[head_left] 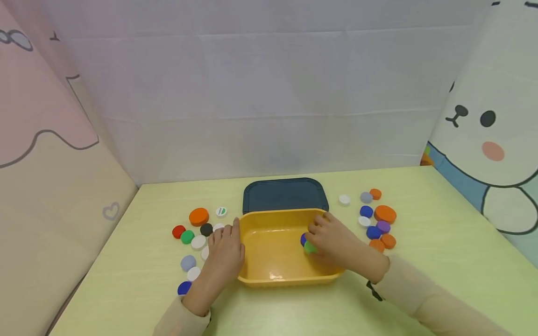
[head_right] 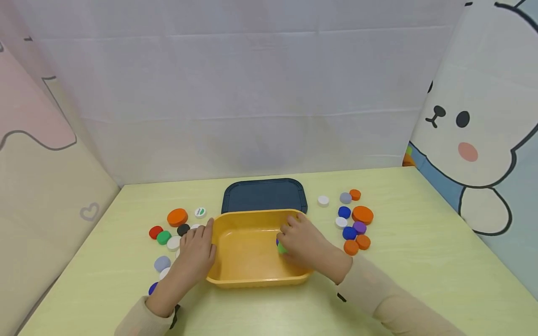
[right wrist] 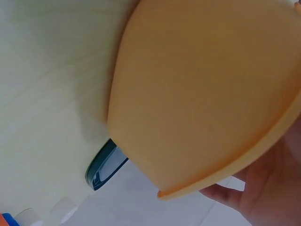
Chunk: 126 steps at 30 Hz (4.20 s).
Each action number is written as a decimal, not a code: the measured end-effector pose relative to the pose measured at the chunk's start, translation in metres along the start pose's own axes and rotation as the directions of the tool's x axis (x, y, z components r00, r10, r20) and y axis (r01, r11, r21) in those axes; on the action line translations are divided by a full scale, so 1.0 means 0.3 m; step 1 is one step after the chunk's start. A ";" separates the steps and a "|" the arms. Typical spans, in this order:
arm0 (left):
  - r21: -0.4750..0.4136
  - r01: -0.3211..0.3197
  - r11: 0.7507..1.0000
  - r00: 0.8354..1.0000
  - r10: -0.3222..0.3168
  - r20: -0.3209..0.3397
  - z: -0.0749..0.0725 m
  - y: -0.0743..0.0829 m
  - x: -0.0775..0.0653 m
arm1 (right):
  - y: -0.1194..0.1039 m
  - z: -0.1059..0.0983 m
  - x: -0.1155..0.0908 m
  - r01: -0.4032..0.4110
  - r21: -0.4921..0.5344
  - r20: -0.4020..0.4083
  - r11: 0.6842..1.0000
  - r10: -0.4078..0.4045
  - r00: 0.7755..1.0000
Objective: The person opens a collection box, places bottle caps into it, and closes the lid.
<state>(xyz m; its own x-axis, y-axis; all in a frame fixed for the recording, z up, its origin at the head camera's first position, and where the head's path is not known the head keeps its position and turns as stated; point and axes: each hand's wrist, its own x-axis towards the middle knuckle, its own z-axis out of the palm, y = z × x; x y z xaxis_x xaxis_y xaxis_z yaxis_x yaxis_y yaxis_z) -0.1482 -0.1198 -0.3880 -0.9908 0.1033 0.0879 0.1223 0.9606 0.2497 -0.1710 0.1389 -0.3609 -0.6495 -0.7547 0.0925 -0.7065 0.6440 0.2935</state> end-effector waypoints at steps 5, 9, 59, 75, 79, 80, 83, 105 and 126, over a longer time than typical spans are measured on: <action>-0.001 0.001 1.000 1.000 -0.001 0.004 0.001 0.000 0.001 | -0.008 0.008 -0.002 -0.007 0.042 0.057 0.999 0.004 0.998; -0.005 0.003 1.000 1.000 -0.003 -0.001 0.001 -0.001 -0.001 | -0.010 0.021 -0.004 0.004 0.046 0.073 0.999 -0.008 0.997; -0.009 0.006 1.000 1.000 -0.006 0.000 0.000 -0.001 0.004 | 0.345 0.100 0.000 -0.282 -0.026 -0.163 0.959 0.274 0.948; -0.016 0.019 1.000 1.000 -0.019 0.007 -0.002 0.007 -0.001 | 0.392 0.141 0.027 -0.394 0.006 0.130 0.919 0.390 0.912; -0.012 0.018 1.000 1.000 -0.018 0.005 -0.003 0.007 -0.001 | 0.397 0.155 0.031 -0.403 0.000 0.166 0.915 0.397 0.903; -0.011 0.018 1.000 1.000 -0.018 0.004 -0.003 0.007 -0.002 | 0.397 0.156 0.033 -0.404 0.001 0.175 0.915 0.397 0.901; -0.011 0.017 1.000 1.000 -0.017 0.005 -0.004 0.007 -0.003 | 0.397 0.161 0.034 -0.408 0.010 0.204 0.913 0.397 0.895; -0.006 0.008 1.000 1.000 -0.008 0.000 -0.002 0.006 -0.003 | 0.411 0.186 0.032 -0.426 0.030 0.258 0.904 0.405 0.877; -0.001 -0.012 1.000 1.000 0.012 -0.013 -0.001 0.001 -0.001 | 0.404 0.139 0.012 -0.406 0.043 0.189 0.913 0.392 0.900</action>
<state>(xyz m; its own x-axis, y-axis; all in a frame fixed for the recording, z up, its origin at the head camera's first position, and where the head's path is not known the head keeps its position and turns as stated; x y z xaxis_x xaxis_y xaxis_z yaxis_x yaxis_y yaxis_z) -0.1477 -0.1195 -0.3875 -0.9884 0.1113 0.1031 0.1340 0.9589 0.2500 -0.2706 0.2196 -0.3645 -0.9147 -0.4037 0.0186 -0.3932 0.8997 0.1897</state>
